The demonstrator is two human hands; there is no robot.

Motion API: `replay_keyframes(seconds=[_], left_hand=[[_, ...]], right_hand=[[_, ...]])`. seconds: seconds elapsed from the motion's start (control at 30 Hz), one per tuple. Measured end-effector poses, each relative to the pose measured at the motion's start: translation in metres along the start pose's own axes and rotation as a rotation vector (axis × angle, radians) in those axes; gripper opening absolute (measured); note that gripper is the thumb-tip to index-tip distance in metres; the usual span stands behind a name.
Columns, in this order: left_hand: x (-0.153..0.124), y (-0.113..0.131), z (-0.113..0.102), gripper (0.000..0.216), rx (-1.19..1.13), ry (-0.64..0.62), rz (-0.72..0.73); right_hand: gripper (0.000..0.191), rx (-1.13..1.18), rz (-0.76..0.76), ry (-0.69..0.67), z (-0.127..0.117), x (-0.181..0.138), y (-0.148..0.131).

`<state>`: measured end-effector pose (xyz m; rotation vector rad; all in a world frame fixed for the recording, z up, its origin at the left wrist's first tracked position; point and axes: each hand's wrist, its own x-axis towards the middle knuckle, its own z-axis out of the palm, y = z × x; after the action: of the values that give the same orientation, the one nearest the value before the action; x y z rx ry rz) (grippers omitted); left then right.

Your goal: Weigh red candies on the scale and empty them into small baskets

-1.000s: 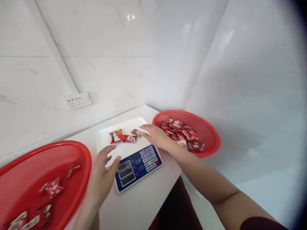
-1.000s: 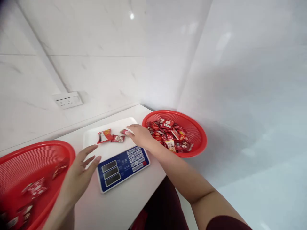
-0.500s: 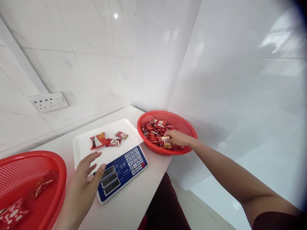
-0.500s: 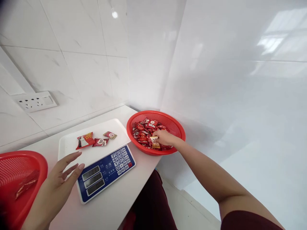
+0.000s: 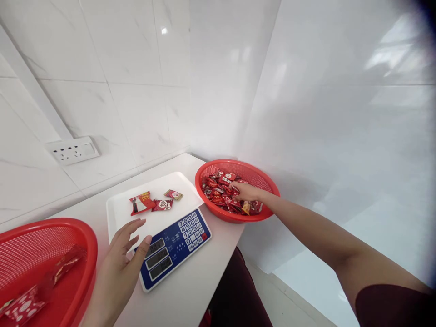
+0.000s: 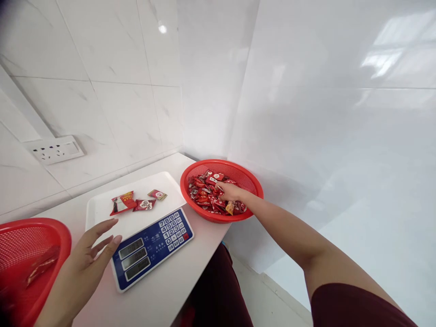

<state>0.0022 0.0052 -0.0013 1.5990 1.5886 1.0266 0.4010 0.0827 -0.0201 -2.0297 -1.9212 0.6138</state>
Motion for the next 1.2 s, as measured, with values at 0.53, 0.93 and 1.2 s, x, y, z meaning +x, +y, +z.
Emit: replay_keyframes(seconds=[0.53,0.93,1.2], left_hand=[[-0.014,0.008,0.021,0.057,-0.530,-0.303,0.042],[-0.019,0.020,0.015,0.044,-1.180,-0.345,-0.212],[-0.016,0.018,0.019,0.044,-1.125,-0.221,-0.213]], right_hand=[[0.051,0.796,-0.234,0.072,-0.001,-0.062,-0.125],[0.050,0.891,-0.549,-0.139,0.083,-0.078,-0.215],[0.054,0.831,-0.539,-0.068,0.089,-0.075,-0.217]])
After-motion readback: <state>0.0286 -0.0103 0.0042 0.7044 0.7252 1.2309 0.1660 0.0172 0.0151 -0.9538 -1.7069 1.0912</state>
